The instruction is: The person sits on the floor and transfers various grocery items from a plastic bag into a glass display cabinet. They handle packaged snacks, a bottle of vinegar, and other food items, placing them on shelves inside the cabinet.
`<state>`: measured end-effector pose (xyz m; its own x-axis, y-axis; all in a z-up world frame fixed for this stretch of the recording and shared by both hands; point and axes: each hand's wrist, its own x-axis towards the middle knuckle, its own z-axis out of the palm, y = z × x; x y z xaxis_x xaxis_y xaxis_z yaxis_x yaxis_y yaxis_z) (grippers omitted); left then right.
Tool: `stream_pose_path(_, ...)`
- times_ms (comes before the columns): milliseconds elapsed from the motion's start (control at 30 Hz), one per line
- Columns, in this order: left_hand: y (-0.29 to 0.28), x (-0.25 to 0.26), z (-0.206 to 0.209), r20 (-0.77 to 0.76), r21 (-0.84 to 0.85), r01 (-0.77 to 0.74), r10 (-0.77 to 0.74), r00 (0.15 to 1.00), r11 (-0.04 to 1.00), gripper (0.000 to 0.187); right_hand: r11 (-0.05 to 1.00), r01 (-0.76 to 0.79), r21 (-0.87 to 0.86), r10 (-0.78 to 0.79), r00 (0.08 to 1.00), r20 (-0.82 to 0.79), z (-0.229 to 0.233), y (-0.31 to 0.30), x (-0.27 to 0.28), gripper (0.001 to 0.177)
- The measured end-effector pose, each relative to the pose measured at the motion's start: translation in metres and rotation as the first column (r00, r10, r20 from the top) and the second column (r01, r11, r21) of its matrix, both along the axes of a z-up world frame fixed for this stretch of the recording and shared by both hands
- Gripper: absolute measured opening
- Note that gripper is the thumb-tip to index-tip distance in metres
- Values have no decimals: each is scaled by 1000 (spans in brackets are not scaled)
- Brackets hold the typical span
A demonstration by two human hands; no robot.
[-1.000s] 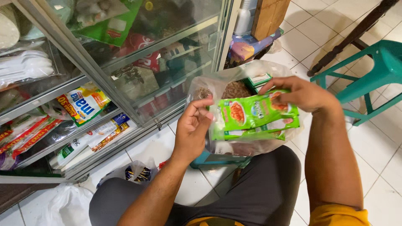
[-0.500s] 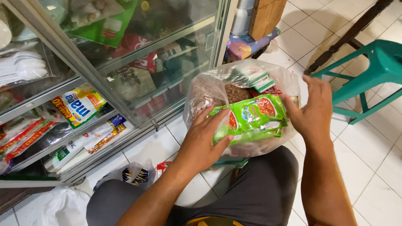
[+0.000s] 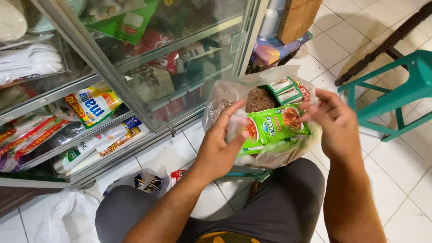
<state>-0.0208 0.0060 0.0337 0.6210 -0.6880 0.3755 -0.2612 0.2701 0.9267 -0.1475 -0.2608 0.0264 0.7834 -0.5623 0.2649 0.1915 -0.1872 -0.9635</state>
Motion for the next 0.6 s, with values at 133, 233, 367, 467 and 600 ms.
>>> stream_pose_path(133, -2, -7, 1, -130, 164, 161, -140, 981, 973, 83, 160, 169, -973, -393, 915, 94, 3, 42, 14, 70)
stream_pose_path(233, -6, -10, -5, 29, 143, 80, -85, 996, 986, 84, 335, -157, -929, -366, 887, -282, -3, 53, 30, 32)
stream_pose_path(367, -8, -2, -14, -201, -96, 188, -204, 958, 977, 80, 629, -38, -777, -247, 938, -245, 1, 43, 31, 34)
stream_pose_path(467, -9, 3, -20, -238, -104, 210, -229, 944, 972, 79, 938, -31, -345, -57, 968, -243, 2, 37, 33, 33)
stream_pose_path(600, -21, 2, -30, -293, -103, 243, -263, 919, 965, 79, 925, -20, -379, -99, 951, -291, -7, 39, 42, 29)
